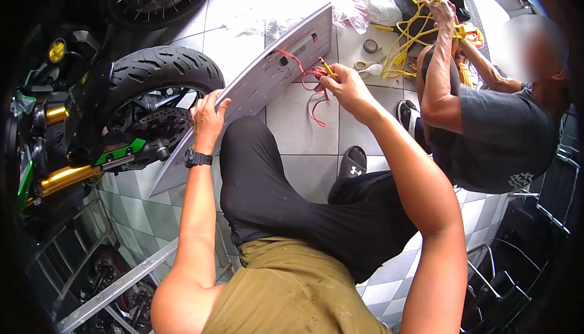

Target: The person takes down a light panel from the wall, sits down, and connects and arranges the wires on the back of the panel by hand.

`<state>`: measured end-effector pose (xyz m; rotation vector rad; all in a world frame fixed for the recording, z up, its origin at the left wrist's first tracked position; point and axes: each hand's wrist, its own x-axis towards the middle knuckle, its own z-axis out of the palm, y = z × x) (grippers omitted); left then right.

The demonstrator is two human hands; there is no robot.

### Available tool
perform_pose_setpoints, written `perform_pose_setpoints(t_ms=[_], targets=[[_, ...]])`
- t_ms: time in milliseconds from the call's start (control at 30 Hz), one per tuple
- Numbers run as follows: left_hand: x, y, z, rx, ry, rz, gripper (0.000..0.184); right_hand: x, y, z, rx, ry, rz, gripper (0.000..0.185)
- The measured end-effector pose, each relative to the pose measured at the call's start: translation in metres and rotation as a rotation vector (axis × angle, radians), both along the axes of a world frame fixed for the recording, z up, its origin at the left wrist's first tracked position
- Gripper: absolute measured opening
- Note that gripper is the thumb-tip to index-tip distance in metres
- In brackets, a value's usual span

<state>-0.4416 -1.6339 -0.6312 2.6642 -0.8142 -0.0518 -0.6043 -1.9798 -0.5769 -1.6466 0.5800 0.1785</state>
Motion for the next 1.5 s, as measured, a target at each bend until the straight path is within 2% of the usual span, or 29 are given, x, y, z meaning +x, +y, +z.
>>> perform_pose_setpoints(t_ms=[67, 167, 200, 233, 267, 333, 400, 500, 533, 600, 733, 767, 833, 900, 1000, 1100, 1133, 1167, 1200, 1300, 1333, 1367, 1433, 1500], targets=[[-0.004, -0.001, 0.005, 0.016, -0.124, 0.018, 0.034, 0.001, 0.004, -0.005, 0.032, -0.018, -0.024, 0.022], [-0.011, -0.03, 0.035, -0.233, -0.064, 0.032, 0.032, 0.004, 0.004, 0.002, 0.058, -0.039, -0.053, 0.021], [-0.014, -0.046, 0.043, -0.421, -0.017, -0.016, 0.03, 0.005, 0.005, 0.003, 0.095, -0.017, -0.074, 0.021], [-0.023, -0.069, 0.057, -0.599, 0.133, -0.035, 0.027, 0.008, 0.005, 0.004, 0.133, 0.003, -0.093, 0.022], [-0.033, -0.091, 0.076, -0.662, 0.324, -0.034, 0.025, 0.011, 0.004, 0.001, 0.14, -0.005, -0.106, 0.024], [-0.043, -0.132, 0.068, -0.745, 0.501, -0.049, 0.031, 0.015, 0.007, 0.007, 0.16, -0.037, -0.111, 0.025], [-0.046, -0.163, 0.056, -0.669, 0.703, -0.103, 0.043, 0.016, 0.007, 0.01, 0.178, -0.061, -0.113, 0.026], [-0.048, -0.189, 0.052, -0.547, 0.547, -0.143, 0.044, 0.022, 0.004, 0.01, 0.221, -0.132, -0.135, 0.028], [-0.047, -0.191, 0.051, -0.547, 0.546, -0.142, 0.044, 0.024, 0.001, 0.01, 0.162, -0.13, -0.118, 0.027], [-0.046, -0.196, 0.045, -0.878, 0.842, -0.182, 0.038, 0.024, -0.002, 0.012, 0.103, -0.127, -0.105, 0.027], [-0.049, -0.188, 0.029, -1.003, 0.972, -0.154, 0.028, 0.019, 0.001, 0.008, 0.128, -0.142, -0.112, 0.034], [-0.048, -0.188, 0.025, -1.001, 0.981, -0.15, 0.028, 0.016, 0.002, 0.006, 0.152, -0.15, -0.096, 0.039], [-0.043, -0.189, 0.02, -1.074, 0.977, -0.101, 0.023, 0.012, 0.0, 0.004, 0.13, -0.124, -0.104, 0.035], [-0.039, -0.189, 0.019, -1.063, 0.94, -0.075, 0.018, 0.014, -0.006, -0.004, -0.052, -0.008, -0.02, 0.026], [-0.039, -0.188, 0.024, -1.018, 0.922, -0.049, 0.016, 0.017, -0.001, 0.002, 0.057, -0.072, -0.122, 0.02], [-0.047, -0.191, 0.024, -0.955, 0.799, -0.064, 0.014, 0.023, 0.001, 0.006, 0.053, -0.048, -0.2, 0.019], [-0.05, -0.194, 0.019, -1.083, 0.813, -0.1, 0.014, 0.024, 0.002, 0.01, 0.063, -0.073, -0.221, 0.018], [-0.051, -0.196, 0.015, -1.211, 0.822, -0.136, 0.013, 0.024, 0.002, 0.011, 0.064, -0.074, -0.224, 0.018], [-0.051, -0.195, 0.019, -1.209, 0.822, -0.139, 0.013, 0.025, 0.002, 0.011, 0.036, -0.078, -0.248, 0.02], [-0.045, -0.19, 0.023, -1.162, 0.86, -0.183, 0.007, 0.027, 0.003, 0.008, -0.045, -0.101, -0.275, 0.026], [-0.038, -0.187, 0.021, -1.071, 0.841, -0.185, 0.008, 0.028, 0.004, 0.006, -0.097, -0.117, -0.278, 0.03], [-0.034, -0.185, 0.018, -0.981, 0.82, -0.186, 0.009, 0.028, 0.004, 0.006, -0.098, -0.12, -0.275, 0.03], [-0.035, -0.185, 0.026, -0.975, 0.843, -0.136, 0.009, 0.028, 0.011, 0.018, -0.008, -0.131, -0.164, 0.03], [-0.038, -0.187, 0.025, -1.139, 0.969, -0.063, 0.006, 0.029, 0.012, 0.011, -0.004, -0.141, -0.103, 0.027]])
